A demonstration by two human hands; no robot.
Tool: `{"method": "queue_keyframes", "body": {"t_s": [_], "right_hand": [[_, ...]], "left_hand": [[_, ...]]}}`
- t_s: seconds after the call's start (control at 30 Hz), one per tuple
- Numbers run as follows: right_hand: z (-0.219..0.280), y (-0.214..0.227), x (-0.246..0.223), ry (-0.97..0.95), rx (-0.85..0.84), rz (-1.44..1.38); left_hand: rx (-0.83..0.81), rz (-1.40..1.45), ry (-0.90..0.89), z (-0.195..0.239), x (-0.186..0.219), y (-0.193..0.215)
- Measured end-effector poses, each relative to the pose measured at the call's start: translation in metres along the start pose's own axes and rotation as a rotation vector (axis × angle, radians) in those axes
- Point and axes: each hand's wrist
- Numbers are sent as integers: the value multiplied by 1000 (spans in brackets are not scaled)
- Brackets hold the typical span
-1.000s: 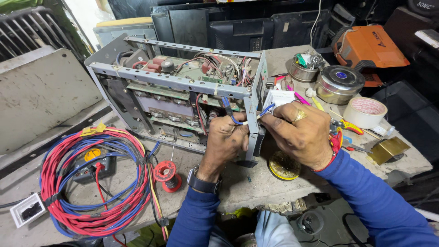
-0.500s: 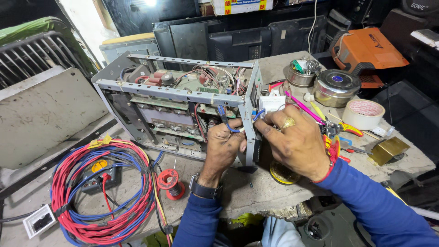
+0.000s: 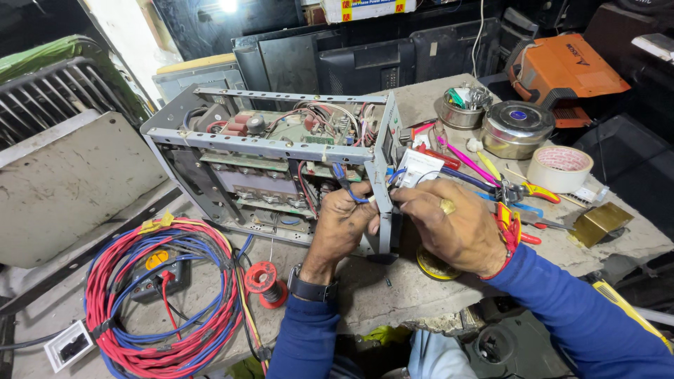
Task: The person strips the ends of a black wire using pliers, then inserts the wire into a white plastic connector attached to an open electronic chassis. They use a screwdriver to tighten the connector terminals and repeatedly check the connection by pulling on the wire.
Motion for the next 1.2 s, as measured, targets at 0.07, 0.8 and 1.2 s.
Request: {"method": "queue_keyframes", "body": {"t_s": [0.07,0.8,1.2], "right_hand": [[2,-2,-1,-1,-11,25],[9,-5,0,-25,28,0],[9,0,6,-484,59,-318]], "left_hand": [[-22,13,6,1,1,1],[212,-72,-15,-4,5,-22],[246,-36,34,-10,4,-21]]}}
Point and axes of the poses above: each hand's wrist, its own z-axis away from the middle knuckle, its own y-axis out of the back of the hand, x = y × z, and after that the axes turned 11 degrees about -x, right-handed
